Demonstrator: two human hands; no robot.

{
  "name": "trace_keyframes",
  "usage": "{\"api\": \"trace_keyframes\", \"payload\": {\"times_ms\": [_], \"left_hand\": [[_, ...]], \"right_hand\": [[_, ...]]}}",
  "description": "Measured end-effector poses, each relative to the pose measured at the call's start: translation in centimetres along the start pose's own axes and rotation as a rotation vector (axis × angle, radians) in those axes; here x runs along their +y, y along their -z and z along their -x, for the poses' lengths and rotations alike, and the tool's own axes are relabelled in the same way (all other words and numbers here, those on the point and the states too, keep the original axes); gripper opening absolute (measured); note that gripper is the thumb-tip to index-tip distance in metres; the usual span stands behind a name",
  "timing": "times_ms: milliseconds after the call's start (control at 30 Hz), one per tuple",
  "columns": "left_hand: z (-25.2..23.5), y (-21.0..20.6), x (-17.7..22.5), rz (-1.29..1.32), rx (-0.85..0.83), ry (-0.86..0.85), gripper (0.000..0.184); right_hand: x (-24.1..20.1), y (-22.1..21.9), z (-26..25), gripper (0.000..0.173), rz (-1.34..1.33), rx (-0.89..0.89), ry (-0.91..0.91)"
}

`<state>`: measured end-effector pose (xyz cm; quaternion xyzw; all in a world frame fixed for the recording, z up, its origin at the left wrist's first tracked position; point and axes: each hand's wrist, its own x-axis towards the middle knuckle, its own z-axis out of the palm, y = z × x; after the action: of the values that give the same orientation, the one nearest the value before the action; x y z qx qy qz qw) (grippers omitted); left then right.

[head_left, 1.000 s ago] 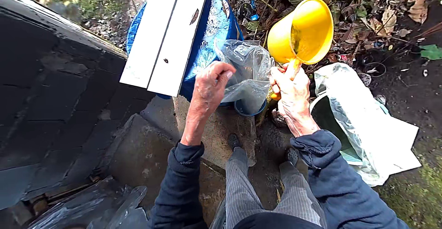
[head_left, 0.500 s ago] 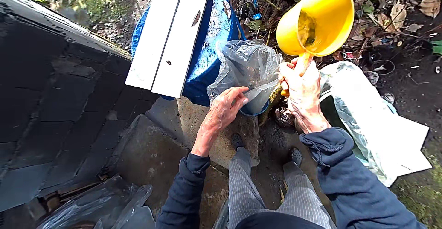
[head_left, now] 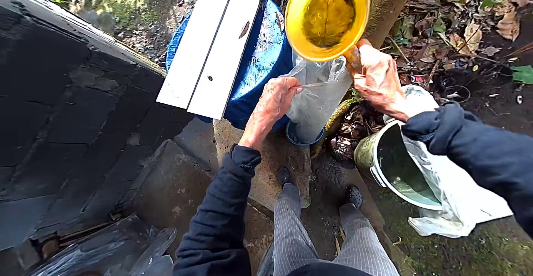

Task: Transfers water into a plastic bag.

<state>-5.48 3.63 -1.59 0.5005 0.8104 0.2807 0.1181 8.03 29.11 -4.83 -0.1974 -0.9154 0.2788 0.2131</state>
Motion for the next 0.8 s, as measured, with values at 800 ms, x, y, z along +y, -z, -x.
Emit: {"api": "trace_keyframes", "payload": {"times_ms": [800], "left_hand": [[-7.8, -3.2, -5.2, 0.206, -0.025, -0.014, 0.015]], "right_hand": [[1.4, 0.8, -1.4, 0.023, 0.287, -0.013, 0.191]]}}
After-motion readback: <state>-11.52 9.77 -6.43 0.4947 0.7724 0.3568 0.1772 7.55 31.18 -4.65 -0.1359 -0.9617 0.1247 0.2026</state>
